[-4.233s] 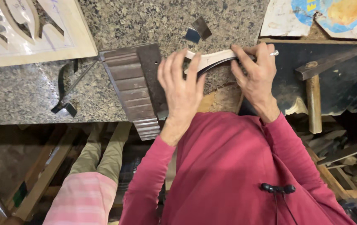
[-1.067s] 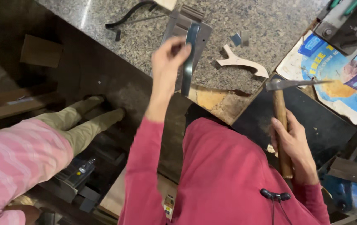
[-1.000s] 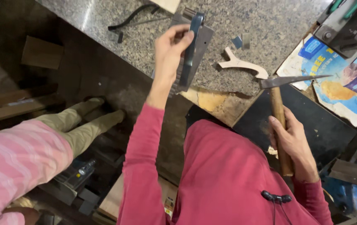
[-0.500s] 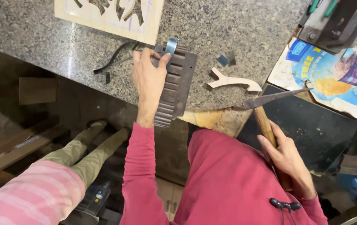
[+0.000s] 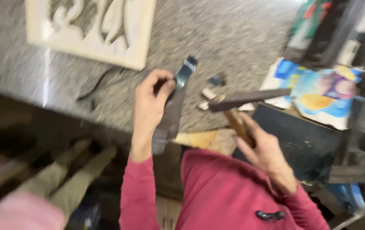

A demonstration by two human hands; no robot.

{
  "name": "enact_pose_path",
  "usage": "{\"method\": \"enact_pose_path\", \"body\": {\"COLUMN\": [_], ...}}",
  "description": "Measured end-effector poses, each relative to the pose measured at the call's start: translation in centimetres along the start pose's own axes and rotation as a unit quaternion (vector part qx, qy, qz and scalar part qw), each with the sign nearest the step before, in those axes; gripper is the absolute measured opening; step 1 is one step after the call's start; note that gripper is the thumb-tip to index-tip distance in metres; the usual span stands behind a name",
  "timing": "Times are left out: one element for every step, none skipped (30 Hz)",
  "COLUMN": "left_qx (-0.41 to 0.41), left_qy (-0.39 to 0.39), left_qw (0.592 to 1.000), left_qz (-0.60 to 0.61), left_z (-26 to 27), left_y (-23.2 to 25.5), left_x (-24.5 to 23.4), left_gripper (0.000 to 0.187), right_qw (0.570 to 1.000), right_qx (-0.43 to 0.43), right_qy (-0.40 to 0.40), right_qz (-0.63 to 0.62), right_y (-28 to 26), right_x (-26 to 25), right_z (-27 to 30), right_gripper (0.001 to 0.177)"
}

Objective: The person uses a hammer and metal chisel to shape a small, curved piece of light-colored wood on a granite workbench. They repeatedly position the chisel against the wood and strike it with the hammer to remove material, occasionally inspecting the piece by hand. The person also uses a metal file to smooth the edges of the wood.

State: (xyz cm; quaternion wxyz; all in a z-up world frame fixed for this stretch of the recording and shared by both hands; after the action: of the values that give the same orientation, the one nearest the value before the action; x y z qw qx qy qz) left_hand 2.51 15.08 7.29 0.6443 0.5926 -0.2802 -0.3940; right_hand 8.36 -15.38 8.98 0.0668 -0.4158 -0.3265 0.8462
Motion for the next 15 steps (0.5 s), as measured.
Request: {"method": "enact_pose_path", "body": {"left_qx": [0.016, 0.033, 0.048, 0.063, 0.081, 0.099, 0.148, 0.196, 0.239, 0.231, 0.224, 0.215, 0.211, 0.207, 0.201], "left_qy": [-0.02, -0.04, -0.066, -0.101, -0.128, -0.154, -0.174, -0.195, -0.212, -0.237, -0.261, -0.285, -0.294, -0.304, -0.317], "left_qw": [1.0, 0.998, 0.996, 0.992, 0.988, 0.983, 0.974, 0.961, 0.948, 0.942, 0.933, 0.921, 0.918, 0.915, 0.911], "left_qz": [0.009, 0.018, 0.027, 0.028, 0.02, 0.012, 0.006, 0.001, -0.008, 0.048, 0.101, 0.154, 0.16, 0.165, 0.17], "left_z": [-0.2, -0.4, -0.7, -1.0, -1.2, -1.3, -1.3, -1.4, -1.2, -1.3, -1.7, -1.6, -1.4, -1.1, -0.9], "left_y": [1.6, 3.3, 4.9, 6.6, 8.5, 10.3, 12.7, 14.9, 17.0, 18.6, 20.2, 21.9, 23.4, 24.9, 26.2], "left_x": [1.6, 3.2, 4.9, 7.0, 8.9, 11.0, 12.9, 14.9, 16.8, 18.7, 20.6, 22.3, 23.7, 25.2, 26.8], "left_gripper": [0.005, 0.005, 0.005, 0.005, 0.006, 0.006, 0.007, 0.009, 0.01, 0.014, 0.018, 0.022, 0.024, 0.026, 0.028], "right_qw": [0.999, 0.998, 0.996, 0.992, 0.981, 0.965, 0.947, 0.936, 0.922, 0.905, 0.896, 0.885, 0.869, 0.866, 0.861], "right_qx": [0.045, 0.037, 0.034, 0.03, 0.022, 0.016, 0.005, 0.005, 0.003, 0.0, 0.032, 0.064, 0.094, 0.105, 0.12], "right_qy": [0.014, 0.049, 0.087, 0.124, 0.192, 0.258, 0.315, 0.353, 0.384, 0.414, 0.421, 0.427, 0.433, 0.443, 0.454], "right_qz": [-0.006, -0.008, -0.011, -0.012, 0.012, 0.037, 0.059, 0.009, -0.044, -0.096, -0.136, -0.177, -0.219, -0.207, -0.195], "right_y": [1.0, 1.6, 2.2, 2.8, 3.6, 4.4, 5.1, 6.3, 7.3, 8.2, 9.3, 10.5, 11.6, 12.2, 12.7], "right_x": [-0.3, -1.2, -1.7, -2.3, -3.3, -4.4, -5.5, -6.5, -7.2, -7.8, -8.1, -8.4, -8.6, -8.9, -9.2], "right_z": [1.0, 1.8, 3.0, 4.3, 5.5, 6.9, 8.0, 9.1, 10.4, 11.5, 12.0, 12.5, 12.9, 13.2, 13.7], "right_gripper": [0.068, 0.068, 0.068, 0.067, 0.067, 0.067, 0.067, 0.066, 0.064, 0.063, 0.062, 0.06, 0.059, 0.058, 0.058]}}
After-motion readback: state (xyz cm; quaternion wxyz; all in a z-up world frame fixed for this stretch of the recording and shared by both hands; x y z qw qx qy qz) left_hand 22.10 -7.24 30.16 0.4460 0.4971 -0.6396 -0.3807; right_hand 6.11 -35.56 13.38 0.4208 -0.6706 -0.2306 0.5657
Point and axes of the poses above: each hand's wrist, its own z-axis away from the middle knuckle, its own x-axis out of the palm, y = z × x, the point moved 7 cm from there along -z, towards the middle knuckle, and after that the axes turned 6 degrees about x, right-handed, at the moved point
